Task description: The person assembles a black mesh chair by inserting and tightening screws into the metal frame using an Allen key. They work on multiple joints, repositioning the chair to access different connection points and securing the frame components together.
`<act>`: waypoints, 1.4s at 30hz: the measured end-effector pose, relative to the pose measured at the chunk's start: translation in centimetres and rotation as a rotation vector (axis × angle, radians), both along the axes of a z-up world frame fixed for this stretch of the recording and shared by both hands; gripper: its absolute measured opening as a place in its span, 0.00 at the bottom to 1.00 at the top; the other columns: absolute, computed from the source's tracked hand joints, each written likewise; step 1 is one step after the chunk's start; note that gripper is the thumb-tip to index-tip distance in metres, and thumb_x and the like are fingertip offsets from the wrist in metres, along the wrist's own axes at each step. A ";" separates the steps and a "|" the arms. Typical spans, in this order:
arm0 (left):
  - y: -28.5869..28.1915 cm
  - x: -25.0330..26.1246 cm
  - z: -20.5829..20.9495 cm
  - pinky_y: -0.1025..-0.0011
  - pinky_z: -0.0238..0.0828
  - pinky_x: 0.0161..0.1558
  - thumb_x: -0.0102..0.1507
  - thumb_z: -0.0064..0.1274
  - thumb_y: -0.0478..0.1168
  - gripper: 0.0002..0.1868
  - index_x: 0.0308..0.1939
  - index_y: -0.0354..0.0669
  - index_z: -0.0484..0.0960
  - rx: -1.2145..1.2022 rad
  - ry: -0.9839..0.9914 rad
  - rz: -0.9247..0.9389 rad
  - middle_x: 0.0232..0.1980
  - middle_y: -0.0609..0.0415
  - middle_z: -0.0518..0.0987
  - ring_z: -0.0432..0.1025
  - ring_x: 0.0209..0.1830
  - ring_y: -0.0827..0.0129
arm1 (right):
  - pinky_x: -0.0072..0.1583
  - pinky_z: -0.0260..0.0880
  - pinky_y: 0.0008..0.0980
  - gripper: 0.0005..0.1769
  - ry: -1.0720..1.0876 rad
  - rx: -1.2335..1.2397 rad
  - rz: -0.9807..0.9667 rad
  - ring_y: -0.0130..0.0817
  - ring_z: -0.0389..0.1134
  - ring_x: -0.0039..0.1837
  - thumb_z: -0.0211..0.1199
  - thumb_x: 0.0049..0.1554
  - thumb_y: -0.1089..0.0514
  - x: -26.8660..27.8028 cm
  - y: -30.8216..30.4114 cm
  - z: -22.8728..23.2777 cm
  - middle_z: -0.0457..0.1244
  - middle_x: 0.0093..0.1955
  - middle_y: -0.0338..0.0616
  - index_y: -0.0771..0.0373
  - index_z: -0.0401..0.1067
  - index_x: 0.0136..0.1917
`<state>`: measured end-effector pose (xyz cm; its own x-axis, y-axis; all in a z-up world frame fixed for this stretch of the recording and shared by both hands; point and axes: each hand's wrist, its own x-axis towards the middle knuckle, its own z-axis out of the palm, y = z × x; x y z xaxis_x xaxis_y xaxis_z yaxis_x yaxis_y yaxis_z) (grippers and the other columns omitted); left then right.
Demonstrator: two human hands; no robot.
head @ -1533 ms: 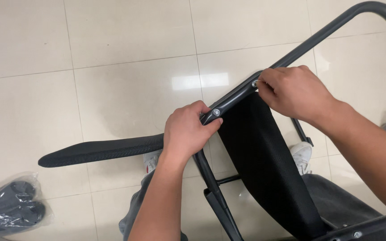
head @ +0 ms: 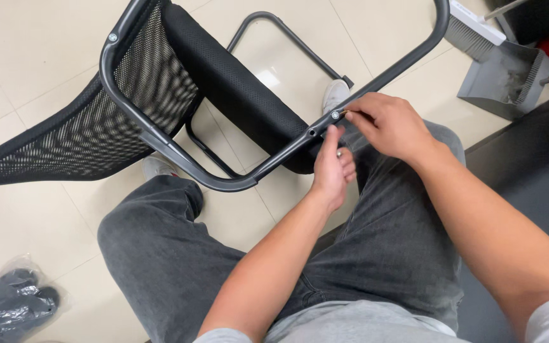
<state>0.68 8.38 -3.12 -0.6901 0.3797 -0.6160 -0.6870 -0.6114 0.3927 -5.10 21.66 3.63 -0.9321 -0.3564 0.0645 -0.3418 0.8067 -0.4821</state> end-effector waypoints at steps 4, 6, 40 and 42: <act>1.9 -1.8 -1.3 0.75 0.49 0.25 0.66 0.25 0.76 0.38 0.59 0.52 0.68 0.270 -0.132 0.263 0.22 0.66 0.56 0.50 0.19 0.79 | 0.47 0.71 0.44 0.09 0.006 0.014 0.054 0.50 0.71 0.45 0.63 0.60 0.57 -0.4 -1.0 0.4 0.69 0.45 0.50 0.64 0.78 0.50; 2.9 -2.2 -1.4 0.76 0.50 0.28 0.67 0.26 0.75 0.33 0.47 0.52 0.67 0.290 -0.165 0.330 0.22 0.66 0.55 0.50 0.20 0.79 | 0.47 0.71 0.44 0.09 -0.019 0.036 0.016 0.50 0.71 0.45 0.63 0.60 0.57 -0.3 -1.4 0.5 0.69 0.44 0.50 0.63 0.78 0.49; -7.9 -1.8 -3.3 0.74 0.50 0.23 0.73 0.27 0.67 0.32 0.33 0.45 0.68 -0.153 -0.164 0.645 0.25 0.64 0.62 0.56 0.21 0.78 | 0.47 0.70 0.44 0.08 -0.130 0.041 0.192 0.49 0.71 0.46 0.62 0.60 0.57 -0.8 -15.0 0.1 0.69 0.43 0.49 0.63 0.77 0.48; -7.5 -2.1 -3.5 0.74 0.58 0.30 0.72 0.27 0.66 0.33 0.37 0.43 0.73 -0.271 -0.112 0.655 0.28 0.64 0.66 0.60 0.27 0.77 | 0.47 0.70 0.45 0.08 -0.119 0.069 0.218 0.50 0.71 0.46 0.62 0.60 0.56 -0.9 -15.3 0.3 0.69 0.43 0.50 0.63 0.76 0.47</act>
<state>-1.42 0.88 -6.59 -0.6514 -0.2668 -0.7103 -0.2575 -0.8029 0.5376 -5.99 6.39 3.96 -0.8323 -0.5495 -0.0727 -0.4554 0.7527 -0.4754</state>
